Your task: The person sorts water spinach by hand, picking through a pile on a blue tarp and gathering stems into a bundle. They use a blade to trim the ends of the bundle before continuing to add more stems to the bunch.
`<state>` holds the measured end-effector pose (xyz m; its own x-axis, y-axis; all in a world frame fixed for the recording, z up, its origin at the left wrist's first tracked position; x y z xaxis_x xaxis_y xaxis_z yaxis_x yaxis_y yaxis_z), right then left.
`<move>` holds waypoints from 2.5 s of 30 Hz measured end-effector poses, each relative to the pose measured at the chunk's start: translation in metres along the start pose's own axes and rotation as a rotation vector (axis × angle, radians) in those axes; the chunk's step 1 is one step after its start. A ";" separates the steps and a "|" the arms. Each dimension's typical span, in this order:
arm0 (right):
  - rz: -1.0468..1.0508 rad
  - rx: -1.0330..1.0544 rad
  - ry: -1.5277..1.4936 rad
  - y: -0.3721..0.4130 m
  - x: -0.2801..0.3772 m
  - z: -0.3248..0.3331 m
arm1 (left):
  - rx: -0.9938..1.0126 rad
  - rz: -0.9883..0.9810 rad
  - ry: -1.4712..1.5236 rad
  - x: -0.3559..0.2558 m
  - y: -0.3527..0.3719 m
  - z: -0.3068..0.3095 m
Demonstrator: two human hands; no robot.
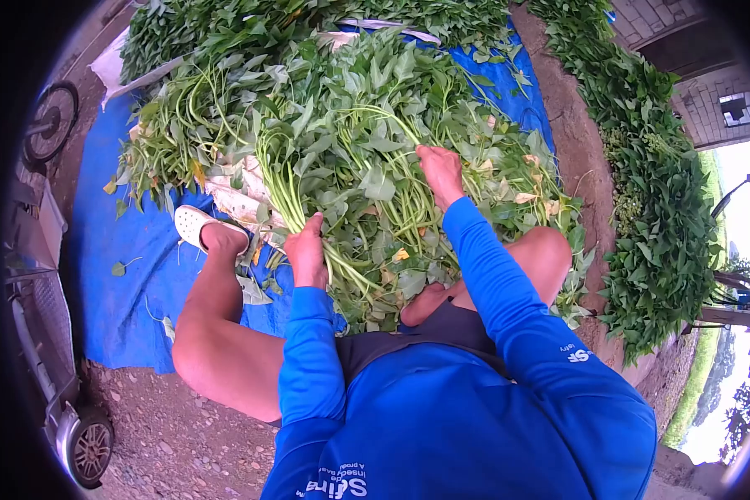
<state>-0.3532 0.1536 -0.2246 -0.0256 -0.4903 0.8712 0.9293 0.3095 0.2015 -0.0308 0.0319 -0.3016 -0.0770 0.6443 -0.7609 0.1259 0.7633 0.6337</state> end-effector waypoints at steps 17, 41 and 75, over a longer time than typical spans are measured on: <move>0.122 0.285 -0.451 0.041 0.093 0.043 | 0.026 -0.133 -0.041 -0.023 0.027 -0.008; 0.401 0.078 -0.237 0.065 0.132 0.038 | 0.098 -0.128 -0.111 -0.016 0.026 -0.014; -0.030 0.792 -0.580 0.221 -0.004 -0.046 | 0.291 0.081 0.208 -0.009 0.015 -0.015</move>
<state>-0.1310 0.1862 -0.2047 -0.4187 -0.0963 0.9030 0.4144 0.8645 0.2844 -0.0428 0.0384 -0.2828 -0.2509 0.7210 -0.6459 0.4141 0.6830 0.6016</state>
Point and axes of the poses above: each hand's wrist, its own y-axis away from the middle knuckle, its own z-axis out of the back of the hand, x = y × z, the point moved 7 cm from there along -y, towards the middle knuckle, and after that the axes turned 5 degrees about -x, right-handed, at the moved point
